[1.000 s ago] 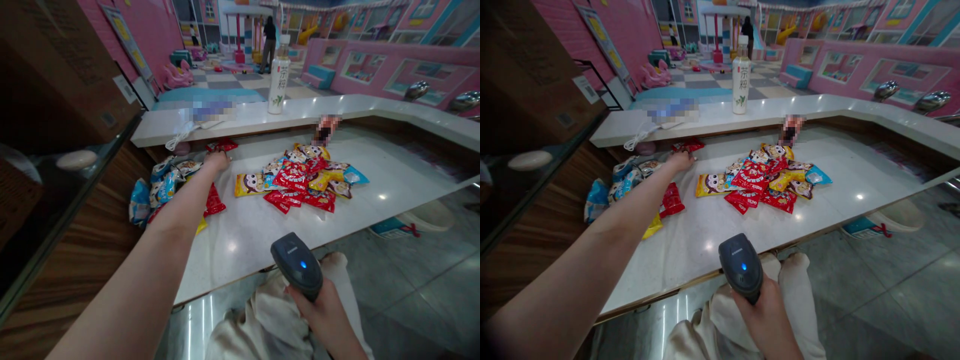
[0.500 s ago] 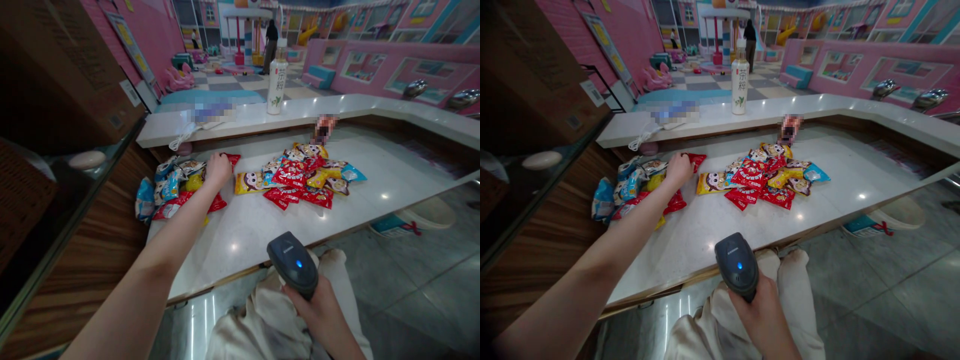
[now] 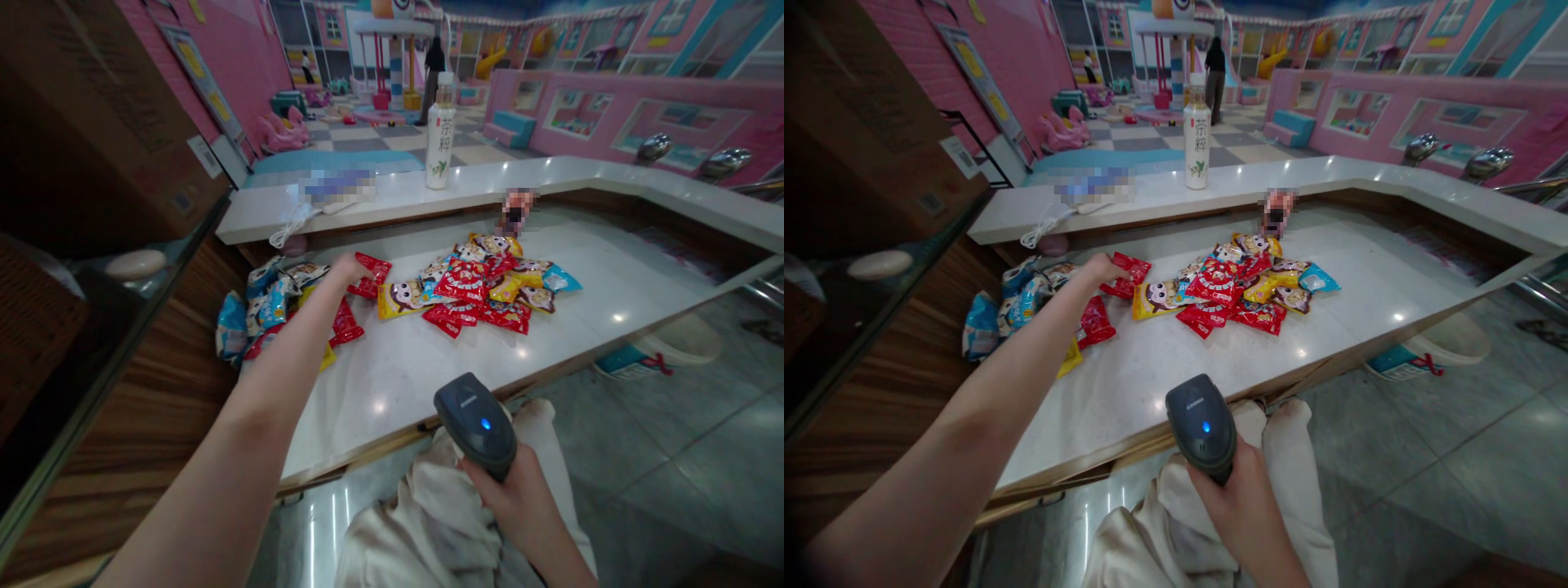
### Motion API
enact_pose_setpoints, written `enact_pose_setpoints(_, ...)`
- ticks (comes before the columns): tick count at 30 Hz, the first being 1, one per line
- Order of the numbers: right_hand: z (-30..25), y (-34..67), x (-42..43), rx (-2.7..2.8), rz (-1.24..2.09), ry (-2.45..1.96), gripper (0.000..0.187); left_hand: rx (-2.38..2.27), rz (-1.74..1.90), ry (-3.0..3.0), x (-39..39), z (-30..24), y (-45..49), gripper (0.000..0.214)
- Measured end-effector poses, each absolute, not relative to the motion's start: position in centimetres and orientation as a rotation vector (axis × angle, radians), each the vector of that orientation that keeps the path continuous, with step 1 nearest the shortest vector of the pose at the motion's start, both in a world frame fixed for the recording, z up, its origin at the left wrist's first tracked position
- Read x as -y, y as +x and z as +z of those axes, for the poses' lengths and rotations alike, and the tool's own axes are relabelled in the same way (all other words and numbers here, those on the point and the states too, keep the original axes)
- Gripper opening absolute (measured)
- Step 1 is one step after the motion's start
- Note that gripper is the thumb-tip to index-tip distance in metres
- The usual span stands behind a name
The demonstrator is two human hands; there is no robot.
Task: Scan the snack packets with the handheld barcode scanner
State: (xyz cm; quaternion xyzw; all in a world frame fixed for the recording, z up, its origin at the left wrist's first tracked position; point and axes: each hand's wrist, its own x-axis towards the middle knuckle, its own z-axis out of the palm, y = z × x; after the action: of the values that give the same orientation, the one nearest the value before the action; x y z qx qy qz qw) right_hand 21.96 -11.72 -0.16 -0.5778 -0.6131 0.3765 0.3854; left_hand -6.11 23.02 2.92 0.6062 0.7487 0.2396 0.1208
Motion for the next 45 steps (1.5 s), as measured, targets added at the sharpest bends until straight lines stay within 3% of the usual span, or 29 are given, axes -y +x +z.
enact_pose_setpoints(5, 0.0, 22.1, 12.2, 1.583, 0.917, -1.476, 0.013, -2.121, 1.017, 1.677, -18.0, 4.1, -6.2, 0.073)
enact_pose_setpoints(9, 0.1, 21.9, 12.4, 1.576, 0.904, -1.479, 0.013, -1.499, 1.394, 1.275, -12.7, 3.9, -5.3, 0.077)
enact_pose_setpoints(16, 0.5, 21.0, 13.1, 1.484, 0.984, -1.508, 0.013, -0.950, 1.215, 0.592, -4.7, 0.6, -2.0, 0.035)
enact_pose_setpoints(23, 0.1, 20.9, 13.3, 1.486, 1.008, -1.531, 0.010, -0.800, 1.176, 0.428, -2.0, -2.4, -0.2, 0.019)
enact_pose_setpoints(31, 0.0, 19.7, 12.9, 1.545, 1.035, -1.489, 0.013, -0.825, 1.404, 0.455, -1.8, -3.6, 0.8, 0.021)
enact_pose_setpoints(38, 0.3, 19.2, 12.7, 1.593, 0.985, -1.493, 0.016, -0.809, 1.438, 0.558, -1.2, -3.5, 1.5, 0.036)
enact_pose_setpoints(45, 0.6, 18.9, 12.7, 1.595, 0.963, -1.503, 0.013, -0.813, 1.460, 0.587, -1.2, -3.5, 1.9, 0.033)
